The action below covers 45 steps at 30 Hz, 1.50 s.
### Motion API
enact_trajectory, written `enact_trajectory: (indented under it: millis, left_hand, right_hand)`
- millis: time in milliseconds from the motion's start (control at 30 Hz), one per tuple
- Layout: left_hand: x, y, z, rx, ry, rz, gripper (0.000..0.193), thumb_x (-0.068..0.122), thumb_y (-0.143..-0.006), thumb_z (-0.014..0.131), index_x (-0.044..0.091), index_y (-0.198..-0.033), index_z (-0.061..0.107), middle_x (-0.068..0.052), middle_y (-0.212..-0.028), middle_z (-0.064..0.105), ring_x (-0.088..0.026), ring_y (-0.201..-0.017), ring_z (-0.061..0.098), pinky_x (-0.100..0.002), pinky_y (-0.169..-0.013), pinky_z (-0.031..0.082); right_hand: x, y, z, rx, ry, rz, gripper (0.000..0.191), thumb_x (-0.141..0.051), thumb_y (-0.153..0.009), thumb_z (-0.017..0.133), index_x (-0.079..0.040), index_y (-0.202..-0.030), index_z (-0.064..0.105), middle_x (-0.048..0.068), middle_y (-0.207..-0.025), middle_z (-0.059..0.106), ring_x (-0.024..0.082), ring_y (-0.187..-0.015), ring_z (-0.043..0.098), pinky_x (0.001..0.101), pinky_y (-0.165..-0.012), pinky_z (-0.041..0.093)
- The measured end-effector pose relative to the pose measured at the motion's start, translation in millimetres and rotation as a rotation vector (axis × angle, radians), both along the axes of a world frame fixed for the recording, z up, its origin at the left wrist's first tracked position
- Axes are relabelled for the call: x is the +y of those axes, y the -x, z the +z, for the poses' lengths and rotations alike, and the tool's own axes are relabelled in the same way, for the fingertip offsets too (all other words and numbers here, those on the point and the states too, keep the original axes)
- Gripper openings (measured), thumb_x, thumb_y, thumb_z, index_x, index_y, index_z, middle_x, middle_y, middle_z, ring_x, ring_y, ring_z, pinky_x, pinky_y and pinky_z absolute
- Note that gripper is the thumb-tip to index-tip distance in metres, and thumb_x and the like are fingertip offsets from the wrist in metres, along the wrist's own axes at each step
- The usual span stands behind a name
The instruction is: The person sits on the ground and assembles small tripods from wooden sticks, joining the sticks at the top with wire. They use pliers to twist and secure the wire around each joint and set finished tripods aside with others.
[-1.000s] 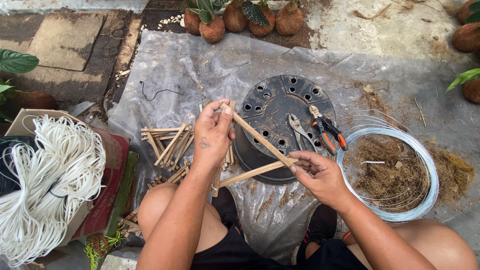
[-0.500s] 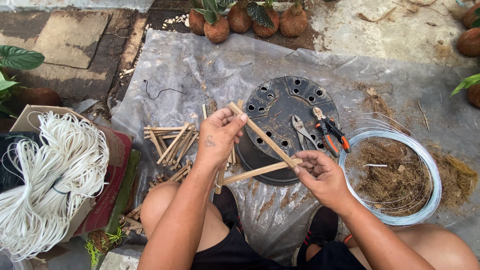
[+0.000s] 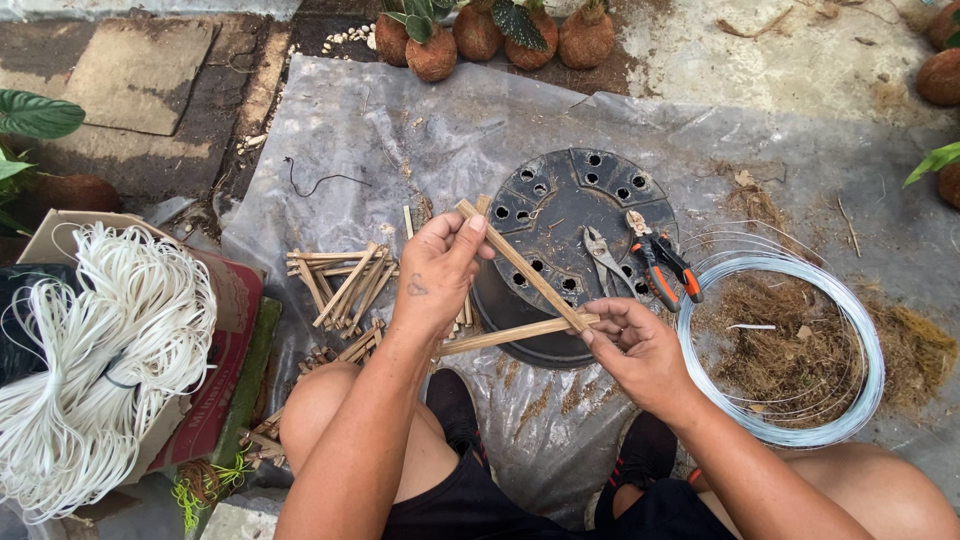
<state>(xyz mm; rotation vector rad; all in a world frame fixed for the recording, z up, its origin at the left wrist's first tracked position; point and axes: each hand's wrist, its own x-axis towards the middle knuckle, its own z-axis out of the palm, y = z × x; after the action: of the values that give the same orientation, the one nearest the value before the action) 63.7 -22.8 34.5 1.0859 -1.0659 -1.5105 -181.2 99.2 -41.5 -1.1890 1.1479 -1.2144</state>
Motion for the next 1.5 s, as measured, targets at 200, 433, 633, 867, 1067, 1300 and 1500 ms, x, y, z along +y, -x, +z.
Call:
enact_trajectory:
  millis: [200, 433, 633, 867, 1067, 1300, 1500]
  left_hand:
    - [1, 2, 3, -0.073, 0.043, 0.006, 0.026, 0.028, -0.100, 0.067, 0.002, -0.097, 0.066, -0.002, -0.075, 0.066, -0.003, -0.057, 0.046, -0.021, -0.050, 0.036]
    - [5, 5, 3, -0.214, 0.199, 0.030, 0.027, 0.026, -0.101, 0.068, 0.002, -0.090, 0.066, 0.001, -0.076, 0.066, -0.001, -0.068, 0.053, -0.021, -0.056, 0.039]
    - [11, 0, 5, -0.167, 0.266, -0.013, 0.022, 0.023, -0.099, 0.069, 0.001, -0.098, 0.067, 0.003, -0.081, 0.067, -0.004, -0.075, 0.061, -0.020, -0.065, 0.048]
    - [23, -15, 16, -0.320, 0.199, -0.035, 0.022, 0.020, -0.101, 0.068, 0.001, -0.093, 0.066, 0.001, -0.078, 0.066, -0.003, -0.066, 0.052, -0.021, -0.056, 0.040]
    - [26, -16, 19, -0.319, 0.189, -0.033, 0.019, 0.016, -0.103, 0.068, 0.001, -0.091, 0.066, 0.001, -0.078, 0.065, -0.002, -0.066, 0.049, -0.019, -0.056, 0.038]
    - [32, -21, 17, -0.451, 0.273, -0.047, 0.017, 0.015, -0.104, 0.068, 0.000, -0.097, 0.068, 0.003, -0.082, 0.065, -0.001, -0.070, 0.049, -0.018, -0.060, 0.038]
    - [48, -16, 20, -0.699, 0.344, -0.070, 0.017, 0.016, -0.101, 0.070, -0.001, -0.105, 0.071, 0.008, -0.075, 0.057, 0.000, -0.067, 0.044, -0.017, -0.057, 0.036]
  right_hand:
    - [-1, 2, 3, -0.021, -0.002, 0.020, 0.036, 0.005, -0.094, 0.063, 0.004, -0.129, 0.056, 0.013, -0.119, 0.070, 0.017, -0.110, 0.070, 0.0300, -0.094, 0.056]
    - [0, -1, 2, 0.041, -0.016, -0.035, 0.037, 0.005, -0.091, 0.067, 0.004, -0.127, 0.057, 0.011, -0.118, 0.070, 0.015, -0.106, 0.068, 0.0285, -0.090, 0.056]
    - [0, -4, -6, 0.018, -0.008, -0.006, 0.036, 0.004, -0.092, 0.067, 0.000, -0.126, 0.058, 0.008, -0.117, 0.070, 0.014, -0.107, 0.070, 0.0289, -0.093, 0.056]
    - [7, -24, -17, 0.081, -0.012, 0.001, 0.035, -0.001, -0.094, 0.070, -0.004, -0.128, 0.060, 0.006, -0.112, 0.071, 0.012, -0.103, 0.069, 0.0296, -0.091, 0.057]
    - [4, -32, 29, 0.235, -0.013, 0.054, 0.039, -0.005, -0.092, 0.069, -0.004, -0.130, 0.059, 0.009, -0.115, 0.071, 0.017, -0.108, 0.070, 0.0338, -0.093, 0.057]
    - [45, 57, 141, 0.271, 0.422, -0.234, 0.038, -0.008, -0.105, 0.069, 0.001, -0.140, 0.057, 0.013, -0.130, 0.066, 0.019, -0.123, 0.066, 0.0353, -0.112, 0.054]
    - [114, 201, 133, -0.075, 0.433, -0.622, 0.015, -0.013, -0.115, 0.054, -0.002, -0.123, 0.061, 0.015, -0.121, 0.068, 0.025, -0.107, 0.072, 0.0366, -0.102, 0.061]
